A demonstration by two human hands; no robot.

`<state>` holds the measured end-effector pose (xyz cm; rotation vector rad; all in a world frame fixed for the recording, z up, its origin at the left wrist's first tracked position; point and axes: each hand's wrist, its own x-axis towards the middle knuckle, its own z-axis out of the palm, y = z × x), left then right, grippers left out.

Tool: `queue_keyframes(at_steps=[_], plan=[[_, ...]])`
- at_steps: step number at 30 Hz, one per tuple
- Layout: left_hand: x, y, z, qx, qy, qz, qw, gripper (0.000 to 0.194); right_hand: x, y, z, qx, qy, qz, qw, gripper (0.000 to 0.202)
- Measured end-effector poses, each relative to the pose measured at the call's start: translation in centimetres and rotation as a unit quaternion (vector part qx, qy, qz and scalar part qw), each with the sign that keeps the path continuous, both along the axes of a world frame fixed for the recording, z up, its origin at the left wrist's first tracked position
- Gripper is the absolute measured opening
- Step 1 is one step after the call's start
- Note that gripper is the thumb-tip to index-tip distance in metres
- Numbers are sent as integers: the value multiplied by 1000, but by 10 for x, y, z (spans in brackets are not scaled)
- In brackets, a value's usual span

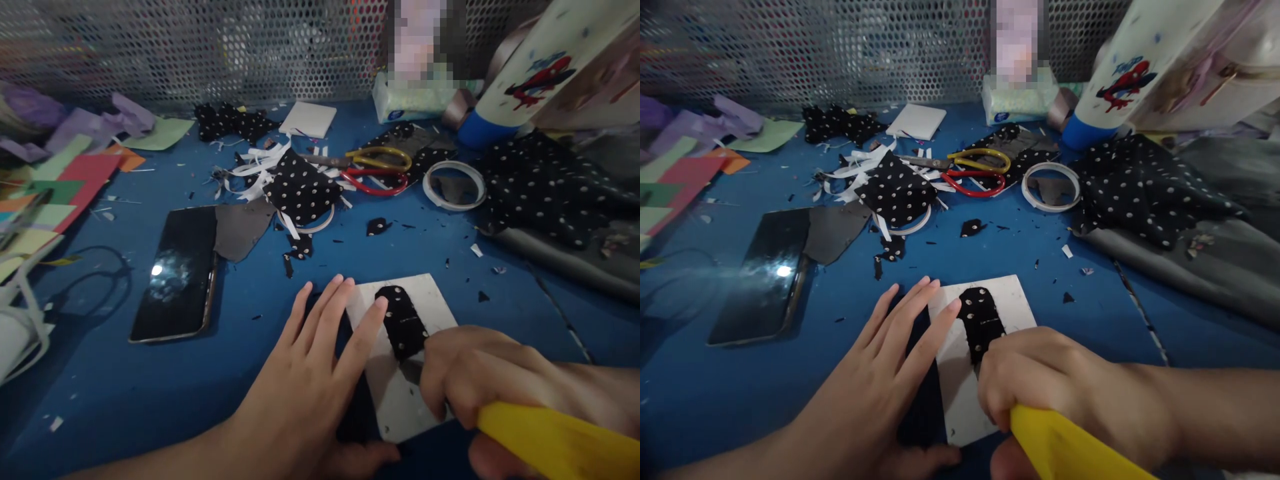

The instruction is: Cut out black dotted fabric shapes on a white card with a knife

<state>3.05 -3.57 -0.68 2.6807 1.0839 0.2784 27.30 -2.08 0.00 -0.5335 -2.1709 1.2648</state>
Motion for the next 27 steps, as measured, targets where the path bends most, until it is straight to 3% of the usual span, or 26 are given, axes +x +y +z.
queue_keyframes(at_steps=[8,18,27], plan=[[-1,1,0,15,8,-11,1000,133,0,0,-1,-3,22,-22,999,29],[-1,2,0,5,6,-9,1000,129,5,-4,14,-20,23,-70,997,26],[0,0,1,10,1,-4,1000,132,6,3,13,-22,25,-55,998,29]])
